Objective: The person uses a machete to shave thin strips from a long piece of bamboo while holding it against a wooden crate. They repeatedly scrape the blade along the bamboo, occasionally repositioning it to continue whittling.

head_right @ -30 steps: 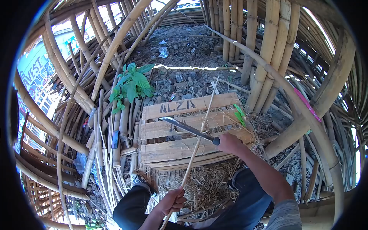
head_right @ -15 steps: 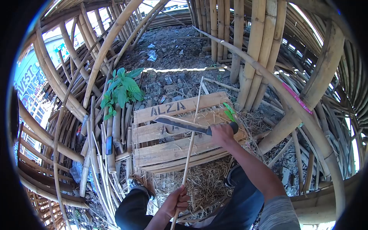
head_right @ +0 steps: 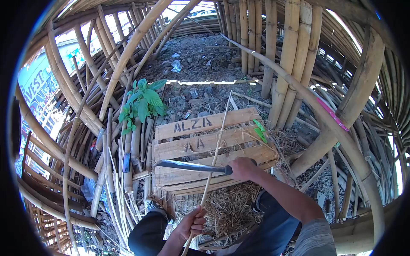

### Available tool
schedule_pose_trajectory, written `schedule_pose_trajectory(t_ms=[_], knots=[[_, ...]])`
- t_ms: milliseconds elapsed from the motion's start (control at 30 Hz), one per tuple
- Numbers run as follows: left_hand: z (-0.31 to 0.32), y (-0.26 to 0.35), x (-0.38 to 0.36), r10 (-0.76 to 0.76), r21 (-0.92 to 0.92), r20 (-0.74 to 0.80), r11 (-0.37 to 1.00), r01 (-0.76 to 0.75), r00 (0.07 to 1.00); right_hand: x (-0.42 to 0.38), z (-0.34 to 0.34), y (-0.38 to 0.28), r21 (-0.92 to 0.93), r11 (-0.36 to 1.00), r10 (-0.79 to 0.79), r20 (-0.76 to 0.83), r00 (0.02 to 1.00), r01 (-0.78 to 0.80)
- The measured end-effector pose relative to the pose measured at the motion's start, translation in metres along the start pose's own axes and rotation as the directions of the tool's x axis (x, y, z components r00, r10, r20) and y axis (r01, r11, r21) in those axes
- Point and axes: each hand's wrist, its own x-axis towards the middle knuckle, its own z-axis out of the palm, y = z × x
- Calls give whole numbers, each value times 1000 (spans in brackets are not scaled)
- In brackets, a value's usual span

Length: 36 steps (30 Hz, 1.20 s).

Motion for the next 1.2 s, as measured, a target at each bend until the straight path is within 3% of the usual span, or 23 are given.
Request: schedule_pose_trajectory(t_ms=[33, 100, 167, 300, 400, 500, 533, 600, 700, 867, 933, 1033, 1100, 1200], knots=[[3, -2, -1, -8, 4, -10, 1000, 8, 1000, 6, -8, 10, -18, 995, 94, 0, 996, -94], [13, -6, -5, 93, 129, -220, 989, -65, 971, 11, -7, 36, -18, 978, 208, -5, 978, -208], [3, 3, 1, 41, 151, -186, 988, -12, 982, 17, 6, 66, -73, 962, 249, -172, 953, -265], [3, 0, 5, 32, 41, -94, 999, -28, 995, 16, 6, 57, -106, 963, 215, -244, 946, -246], [2, 3, 1, -3, -89, 41, 996, 7, 999, 10, 7, 40, -140, 939, 254, -338, 906, -315], [7, 7, -2, 36, 82, -83, 996, -30, 996, 7, 1, 33, -57, 959, 246, -329, 912, -279], [9, 7, -2, 45, 82, -75, 996, -39, 996, 5, 3, 31, -30, 972, 222, -217, 951, -234], [12, 6, -4, 150, 349, -294, 936, -40, 944, 2, -2, 19, 88, 974, 211, -7, 977, -210], [13, 4, -9, 131, 363, -319, 932, -6, 939, -5, 1, 5, 111, 989, 93, 55, 994, -98], [13, -3, -21, 73, 199, -259, 980, -21, 963, 5, -2, 14, -32, 994, 107, 95, 990, -105], [12, 0, -9, 64, 207, -259, 978, -9, 964, 15, -2, 44, 31, 951, 310, -141, 940, -309], [11, -1, -2, 73, 151, -201, 988, -43, 977, 17, -6, 48, -44, 944, 317, -146, 937, -326], [3, 5, -6, 24, -35, -25, 999, -25, 999, 24, 1, 46, -82, 947, 289, -199, 936, -310], [6, 4, -9, 41, -38, -48, 998, -42, 998, 26, 8, 43, -76, 953, 261, -280, 924, -292]])
